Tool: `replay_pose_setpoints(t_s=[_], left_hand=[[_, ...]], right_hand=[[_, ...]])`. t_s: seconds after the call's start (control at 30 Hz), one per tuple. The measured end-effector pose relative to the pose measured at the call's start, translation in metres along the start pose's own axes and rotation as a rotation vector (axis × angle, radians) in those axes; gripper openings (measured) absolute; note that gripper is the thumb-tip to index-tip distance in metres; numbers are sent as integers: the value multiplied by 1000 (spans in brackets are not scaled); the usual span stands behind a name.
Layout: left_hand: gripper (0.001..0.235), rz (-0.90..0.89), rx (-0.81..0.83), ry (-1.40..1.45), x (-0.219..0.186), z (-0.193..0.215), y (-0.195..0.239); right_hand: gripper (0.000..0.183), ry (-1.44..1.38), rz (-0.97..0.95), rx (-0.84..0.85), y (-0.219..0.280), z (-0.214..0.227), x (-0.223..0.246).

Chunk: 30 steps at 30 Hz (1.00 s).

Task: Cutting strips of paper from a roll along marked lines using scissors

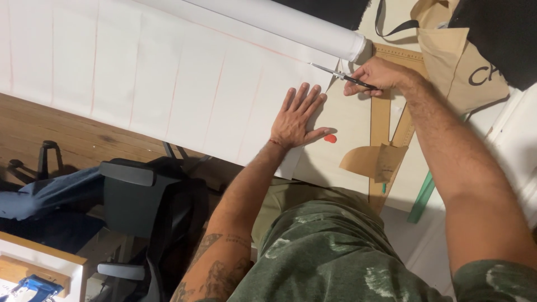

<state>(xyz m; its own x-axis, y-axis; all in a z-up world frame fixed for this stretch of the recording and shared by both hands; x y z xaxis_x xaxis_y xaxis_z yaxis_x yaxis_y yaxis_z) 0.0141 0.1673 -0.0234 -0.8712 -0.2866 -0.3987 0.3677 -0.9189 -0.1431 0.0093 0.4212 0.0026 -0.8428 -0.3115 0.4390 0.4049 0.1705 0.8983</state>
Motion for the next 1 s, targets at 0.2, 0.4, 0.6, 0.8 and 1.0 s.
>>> replay_pose_setpoints(t_s=[0.2,0.4,0.6,0.8,1.0], left_hand=[[100,8,-16,-4,0,1,1],[99,7,-14,3,1,0,1],[100,7,-34,-1,0,6,1],[101,-42,-78,-17,-3,23,0],[100,-48,-90,10,-3,25,1]], right_hand=[[45,40,-38,-42,0,-6,11],[51,53,-57,-42,3,-12,28],[53,80,-101,-87,21,-28,68],[35,221,-339,-217,46,-43,103],[34,242,-356,-243,40,-43,111]])
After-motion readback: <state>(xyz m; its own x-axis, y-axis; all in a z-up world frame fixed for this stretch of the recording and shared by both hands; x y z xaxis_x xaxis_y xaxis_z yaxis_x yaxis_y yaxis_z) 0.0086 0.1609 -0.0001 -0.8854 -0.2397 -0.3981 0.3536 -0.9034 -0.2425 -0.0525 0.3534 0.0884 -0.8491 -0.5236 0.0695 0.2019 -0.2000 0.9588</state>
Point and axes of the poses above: each hand's wrist, its own y-axis away from the middle knuckle, its own z-axis out of the back of the hand, x = y × z, the point moved 5 cm from there along -y, towards the middle knuckle, and after that the axes turned 12 degrees about -z, right-handed, at the moved point
